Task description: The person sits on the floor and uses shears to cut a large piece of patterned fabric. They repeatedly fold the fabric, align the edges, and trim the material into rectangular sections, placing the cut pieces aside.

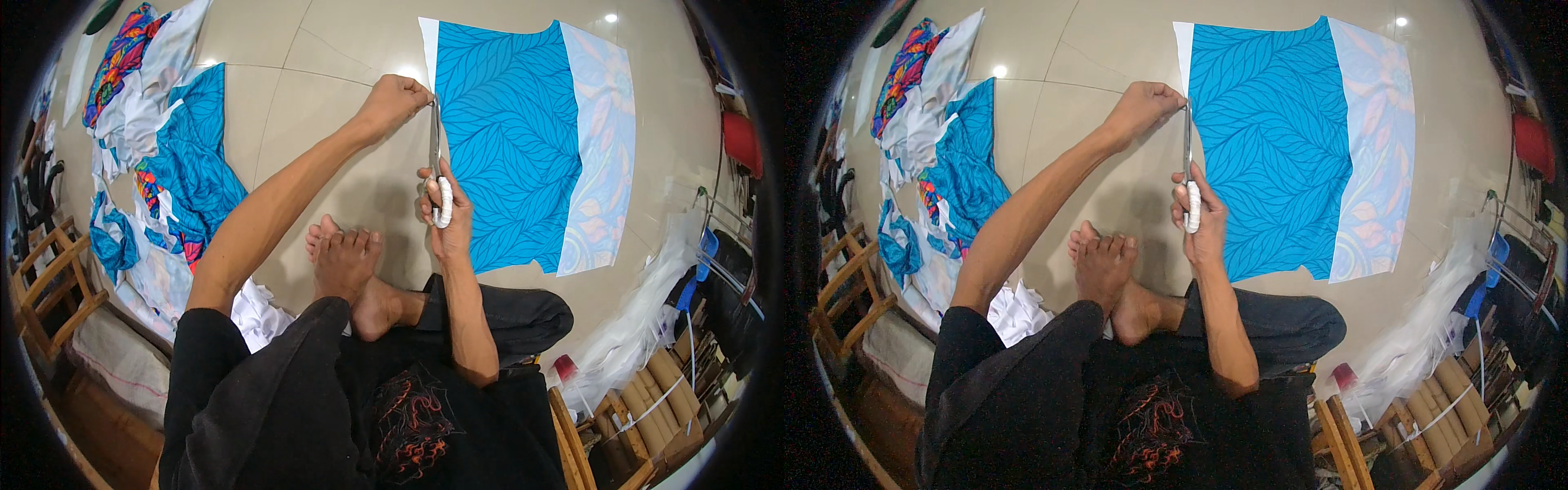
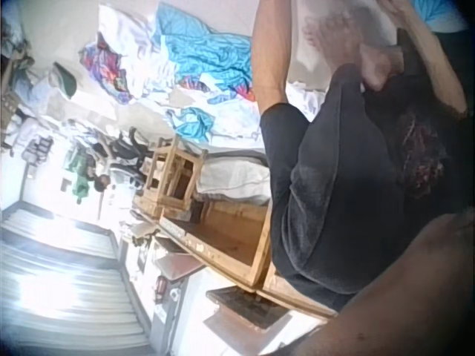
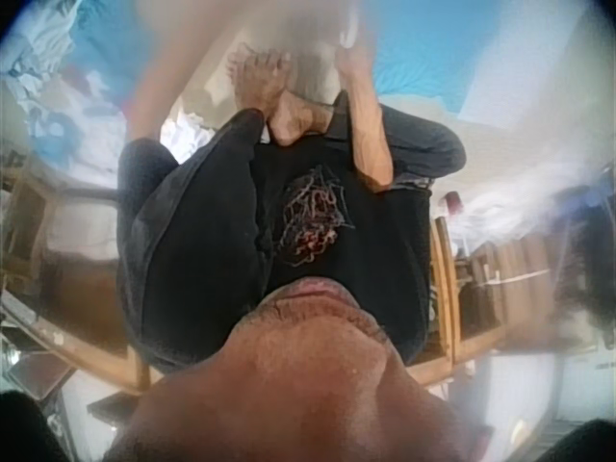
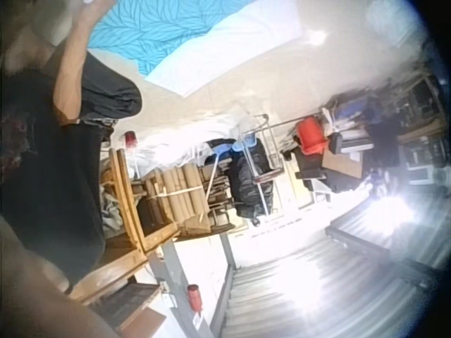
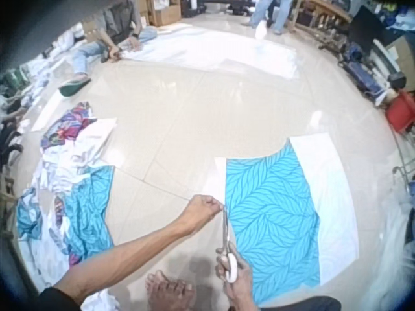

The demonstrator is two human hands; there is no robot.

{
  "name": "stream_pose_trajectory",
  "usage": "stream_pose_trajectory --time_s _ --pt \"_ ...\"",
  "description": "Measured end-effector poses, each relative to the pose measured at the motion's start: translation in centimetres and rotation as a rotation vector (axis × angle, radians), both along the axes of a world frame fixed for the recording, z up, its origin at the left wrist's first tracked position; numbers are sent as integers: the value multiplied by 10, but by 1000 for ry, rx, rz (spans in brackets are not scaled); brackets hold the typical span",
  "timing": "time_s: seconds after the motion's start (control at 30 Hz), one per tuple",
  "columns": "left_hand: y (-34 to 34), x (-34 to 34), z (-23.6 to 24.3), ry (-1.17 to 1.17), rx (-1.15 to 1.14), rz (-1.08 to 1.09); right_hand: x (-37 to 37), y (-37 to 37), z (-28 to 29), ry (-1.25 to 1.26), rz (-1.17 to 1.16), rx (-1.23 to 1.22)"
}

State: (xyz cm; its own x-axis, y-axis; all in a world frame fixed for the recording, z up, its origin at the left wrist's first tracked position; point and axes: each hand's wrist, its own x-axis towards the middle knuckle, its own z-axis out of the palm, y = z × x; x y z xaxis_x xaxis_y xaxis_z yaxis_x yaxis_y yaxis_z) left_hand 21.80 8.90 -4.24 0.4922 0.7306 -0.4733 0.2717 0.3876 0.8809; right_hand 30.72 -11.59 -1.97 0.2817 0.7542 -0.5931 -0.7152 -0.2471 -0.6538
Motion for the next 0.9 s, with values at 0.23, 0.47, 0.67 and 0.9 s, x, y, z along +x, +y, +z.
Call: stream_pose_trajectory --time_s 0.23,0.47,0.67,0.9 --pt "0 1 -1 10 48 5 14 1 6 -117 81 -45" --pt "1 -3 -1 -29 -87 13 11 18 11 -3 -6 -13" --pt "-1 -5 9 -90 -130 48 3 33 9 -69 -2 -12" --pt "1 -11 2 -67 -132 -13 -5 38 4 -100 -28 27"
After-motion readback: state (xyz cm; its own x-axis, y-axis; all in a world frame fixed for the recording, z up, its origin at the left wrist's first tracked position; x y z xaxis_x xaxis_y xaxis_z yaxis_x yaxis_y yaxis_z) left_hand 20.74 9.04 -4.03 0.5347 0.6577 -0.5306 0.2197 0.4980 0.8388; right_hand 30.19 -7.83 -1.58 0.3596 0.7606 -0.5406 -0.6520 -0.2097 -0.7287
